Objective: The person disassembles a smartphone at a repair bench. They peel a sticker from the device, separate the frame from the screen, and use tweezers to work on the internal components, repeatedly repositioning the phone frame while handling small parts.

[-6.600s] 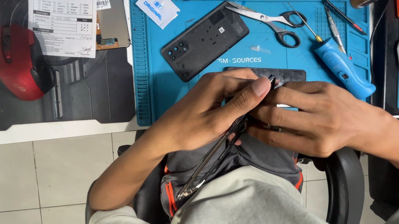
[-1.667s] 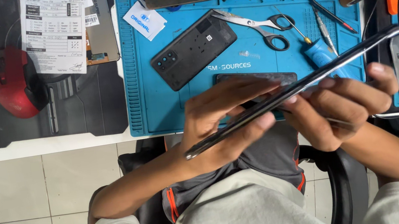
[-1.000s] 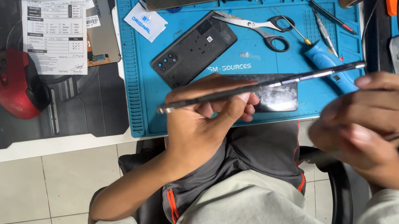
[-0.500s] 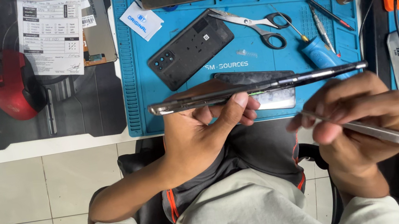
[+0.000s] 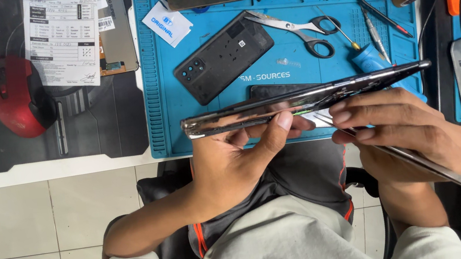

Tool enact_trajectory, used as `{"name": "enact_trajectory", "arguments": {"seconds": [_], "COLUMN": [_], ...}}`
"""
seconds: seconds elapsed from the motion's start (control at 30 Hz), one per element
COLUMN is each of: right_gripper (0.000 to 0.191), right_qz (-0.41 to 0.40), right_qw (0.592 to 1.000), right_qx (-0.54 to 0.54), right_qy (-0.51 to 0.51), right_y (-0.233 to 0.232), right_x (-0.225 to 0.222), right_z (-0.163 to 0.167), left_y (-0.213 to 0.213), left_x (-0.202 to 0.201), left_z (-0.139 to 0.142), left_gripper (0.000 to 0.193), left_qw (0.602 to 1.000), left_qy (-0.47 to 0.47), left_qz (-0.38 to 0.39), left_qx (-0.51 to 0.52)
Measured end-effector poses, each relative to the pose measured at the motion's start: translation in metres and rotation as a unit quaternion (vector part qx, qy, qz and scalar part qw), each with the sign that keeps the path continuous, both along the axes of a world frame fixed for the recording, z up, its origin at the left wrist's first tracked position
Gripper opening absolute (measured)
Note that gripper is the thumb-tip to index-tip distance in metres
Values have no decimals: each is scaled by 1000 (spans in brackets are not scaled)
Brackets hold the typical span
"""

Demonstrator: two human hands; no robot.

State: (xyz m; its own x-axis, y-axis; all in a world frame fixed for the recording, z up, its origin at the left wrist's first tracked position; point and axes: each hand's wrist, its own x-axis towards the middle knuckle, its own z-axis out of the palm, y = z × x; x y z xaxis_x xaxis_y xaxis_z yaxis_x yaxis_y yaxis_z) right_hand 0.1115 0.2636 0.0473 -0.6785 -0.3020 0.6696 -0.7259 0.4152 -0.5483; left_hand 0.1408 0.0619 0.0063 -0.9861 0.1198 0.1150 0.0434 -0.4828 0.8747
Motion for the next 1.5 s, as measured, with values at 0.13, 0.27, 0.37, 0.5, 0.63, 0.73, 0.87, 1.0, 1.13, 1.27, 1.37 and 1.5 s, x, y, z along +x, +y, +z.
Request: {"name": "enact_trajectory", "arguments": {"seconds": [0.13,0.27,0.37,0.5,0.63,0.73,0.87,1.0,1.13,1.27,1.37,1.5], "right_gripper": [34,31,28,30,32,33,33,31,26,26,26,26], "right_qz": [-3,1,9,5,17,3,14,14,7,0,-2,-9], "right_qw": [1000,999,998,998,999,999,999,999,998,997,998,997], "right_qx": [25,47,54,60,41,48,29,45,56,71,64,83], "right_qy": [4,3,-4,3,15,8,5,-6,-17,-10,-21,5], "right_y": [-3,-2,-1,1,1,0,-2,-4,-4,-1,2,0], "right_x": [-1,-2,-1,-3,-5,-4,-3,-3,0,3,4,5], "right_z": [5,9,10,9,6,6,8,12,14,12,10,9], "left_y": [-3,-4,-4,-3,0,0,-6,-5,-6,-7,-15,-9], "left_x": [-2,-3,-4,-3,-3,-3,-3,-4,-6,-11,-13,-15], "left_z": [2,4,4,3,3,3,2,0,-1,-3,-4,-8], "left_gripper": [17,17,19,19,19,20,20,18,19,22,40,25], "left_qw": [1000,1000,1000,1000,1000,1000,999,998,999,999,996,998], "left_qy": [11,8,10,5,0,-6,11,20,2,16,-3,-7], "left_qz": [-14,-17,-19,-18,-14,-9,-36,-43,-45,-32,-79,-46], "left_qx": [-10,-13,-23,-10,7,16,-1,30,7,-22,31,-45]}}
